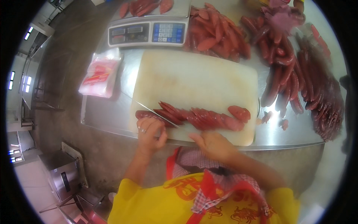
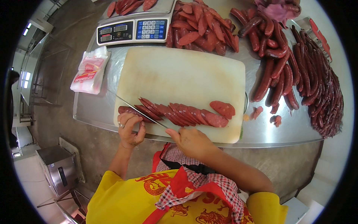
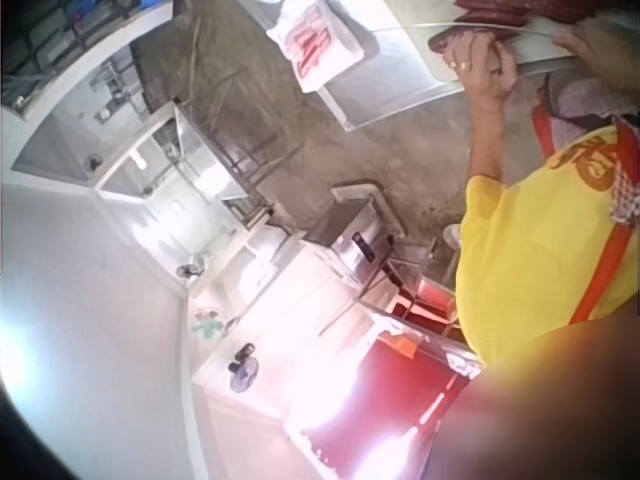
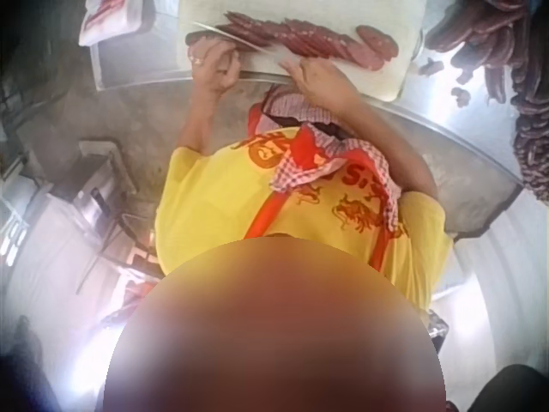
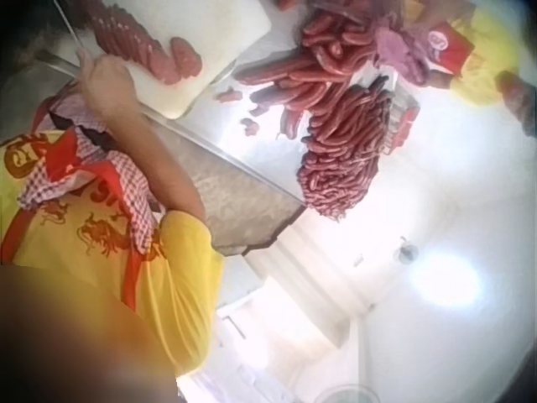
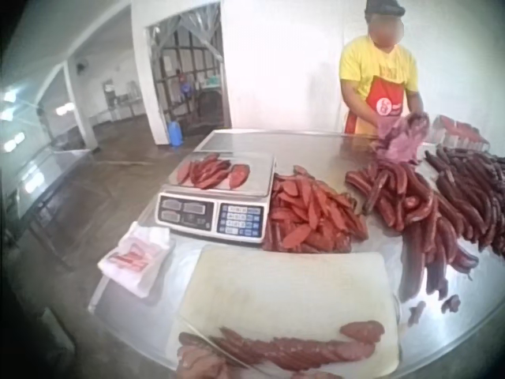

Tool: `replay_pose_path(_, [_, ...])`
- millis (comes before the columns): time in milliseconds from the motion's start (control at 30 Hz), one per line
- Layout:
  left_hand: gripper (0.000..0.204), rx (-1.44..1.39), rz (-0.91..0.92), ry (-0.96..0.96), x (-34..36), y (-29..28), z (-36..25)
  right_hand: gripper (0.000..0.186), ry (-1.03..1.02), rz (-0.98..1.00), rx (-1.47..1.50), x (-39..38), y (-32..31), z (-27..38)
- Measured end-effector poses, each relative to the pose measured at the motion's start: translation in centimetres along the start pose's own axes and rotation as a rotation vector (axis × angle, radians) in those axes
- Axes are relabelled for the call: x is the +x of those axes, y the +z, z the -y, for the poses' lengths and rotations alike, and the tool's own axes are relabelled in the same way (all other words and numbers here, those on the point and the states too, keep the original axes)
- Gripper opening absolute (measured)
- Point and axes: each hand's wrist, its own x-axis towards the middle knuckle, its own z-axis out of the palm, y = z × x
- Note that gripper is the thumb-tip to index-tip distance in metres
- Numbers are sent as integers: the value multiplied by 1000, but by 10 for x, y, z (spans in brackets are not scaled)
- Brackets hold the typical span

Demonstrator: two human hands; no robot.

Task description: The person slices long pieces of red meat into smaller segments on a white cutting board using a knife. Sliced pieces are moved aside on the stainless steel table. A digital scale and plastic bags are visible nearby.

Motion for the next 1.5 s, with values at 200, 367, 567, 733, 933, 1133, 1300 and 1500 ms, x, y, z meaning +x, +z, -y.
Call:
replay_pose_path(200, [33,43,-17,-91,-3,0,7,48,83,21,-95,-71,-17,-17])
replay_pose_path(367, [31,29,-12,-68,-5,0,7,35,-353,-128,-222,-18,13,1])
replay_pose_path(567, [31,11,-36,-109,0,-10,15,39,-180,-62,-40,-8,1,13])
replay_pose_path(733, [33,40,-8,-120,1,-14,19,50,-74,-117,-68,-61,-10,3])
replay_pose_path(933, [32,16,2,-105,-2,-15,23,54,-284,-198,-11,-14,3,22])
replay_pose_path(1133, [30,19,10,-133,-6,-16,17,63,-151,-28,65,35,12,45])
replay_pose_path(1300, [27,75,-16,-163,-7,-16,8,73,-18,140,84,25,4,22])
replay_pose_path(1500, [26,41,-111,-205,-9,-14,-3,67,-57,61,79,-27,-13,-16])
